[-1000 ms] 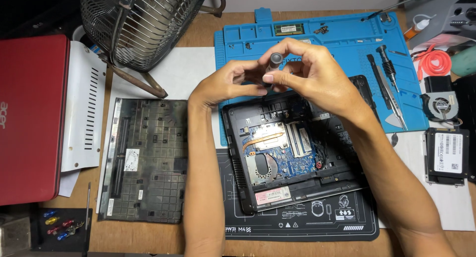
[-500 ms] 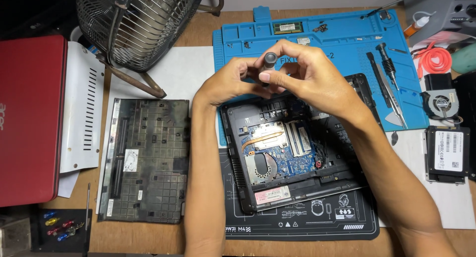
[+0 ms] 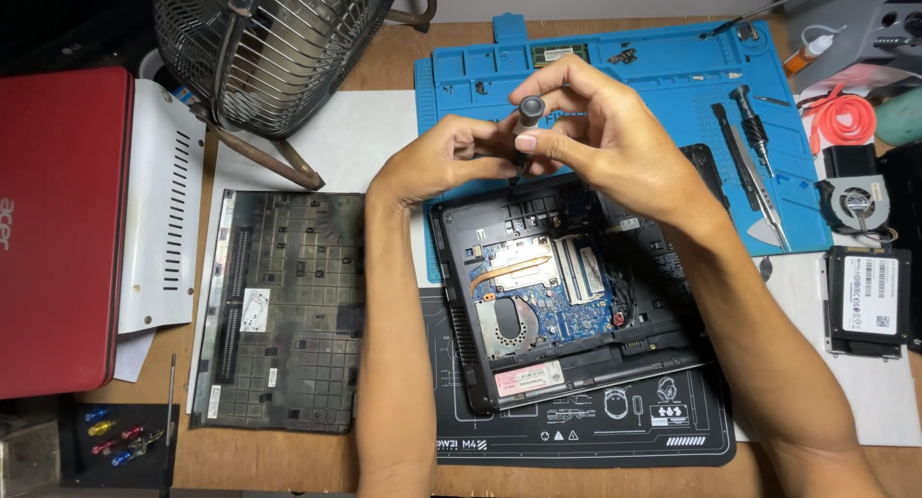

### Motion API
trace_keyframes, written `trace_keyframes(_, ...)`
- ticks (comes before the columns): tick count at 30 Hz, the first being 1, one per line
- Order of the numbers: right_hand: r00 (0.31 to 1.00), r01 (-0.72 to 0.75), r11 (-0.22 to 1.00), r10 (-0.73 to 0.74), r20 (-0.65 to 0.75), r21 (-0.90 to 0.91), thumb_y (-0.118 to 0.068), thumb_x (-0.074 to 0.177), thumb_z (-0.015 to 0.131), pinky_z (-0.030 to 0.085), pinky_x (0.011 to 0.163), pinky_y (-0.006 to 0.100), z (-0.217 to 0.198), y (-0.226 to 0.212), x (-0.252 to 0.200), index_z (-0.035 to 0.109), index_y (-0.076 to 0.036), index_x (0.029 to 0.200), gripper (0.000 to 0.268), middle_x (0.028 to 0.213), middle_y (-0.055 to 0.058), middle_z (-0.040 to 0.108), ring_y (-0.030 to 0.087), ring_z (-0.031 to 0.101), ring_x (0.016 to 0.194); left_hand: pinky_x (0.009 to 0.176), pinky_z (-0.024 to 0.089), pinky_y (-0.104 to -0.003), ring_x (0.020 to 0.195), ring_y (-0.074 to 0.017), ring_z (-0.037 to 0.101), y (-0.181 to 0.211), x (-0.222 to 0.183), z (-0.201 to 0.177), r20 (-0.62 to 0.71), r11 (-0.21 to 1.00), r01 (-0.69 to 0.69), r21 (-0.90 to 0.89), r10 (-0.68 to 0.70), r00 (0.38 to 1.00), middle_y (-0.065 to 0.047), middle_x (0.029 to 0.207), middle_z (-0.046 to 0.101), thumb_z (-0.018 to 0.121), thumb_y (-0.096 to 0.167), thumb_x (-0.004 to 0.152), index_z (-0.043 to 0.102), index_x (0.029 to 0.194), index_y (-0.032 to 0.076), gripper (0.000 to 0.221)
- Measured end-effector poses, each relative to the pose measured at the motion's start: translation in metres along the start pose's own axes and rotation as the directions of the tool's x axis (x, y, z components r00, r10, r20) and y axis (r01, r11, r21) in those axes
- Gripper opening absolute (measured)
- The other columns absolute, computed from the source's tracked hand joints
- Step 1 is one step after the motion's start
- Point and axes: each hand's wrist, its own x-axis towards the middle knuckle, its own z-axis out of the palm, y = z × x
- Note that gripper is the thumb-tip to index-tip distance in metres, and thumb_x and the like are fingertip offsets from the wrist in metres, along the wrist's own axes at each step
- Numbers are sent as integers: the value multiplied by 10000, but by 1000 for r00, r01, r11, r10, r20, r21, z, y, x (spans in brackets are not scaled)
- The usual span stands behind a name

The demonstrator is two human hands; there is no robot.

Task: Disassembling a laptop by removing screws and internal components using a screwdriver

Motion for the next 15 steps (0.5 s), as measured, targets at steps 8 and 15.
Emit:
trace_keyframes(8,996,89,983,-84,36,-161,-160,1009,672,496,659,191,1,1,3,659,-66,1116,143,1115,40,647,87,586,823,1010,619,-324,1072,-209,735,2,11,12,-87,997,-17,-75,10,996,-55,1155,697,840,-13,840,453,1491,41,760)
trace_keyframes(15,992,127,969,-130,1,-213,-154,1021,653,564,821,226,-2,-5,0,673,-50,1171,184,1150,68,614,139,629,1027,961,532,-260,1035,-128,672,2,2,0,-24,989,28,144,-24,999,-22,1113,730,853,189,841,659,1227,111,439)
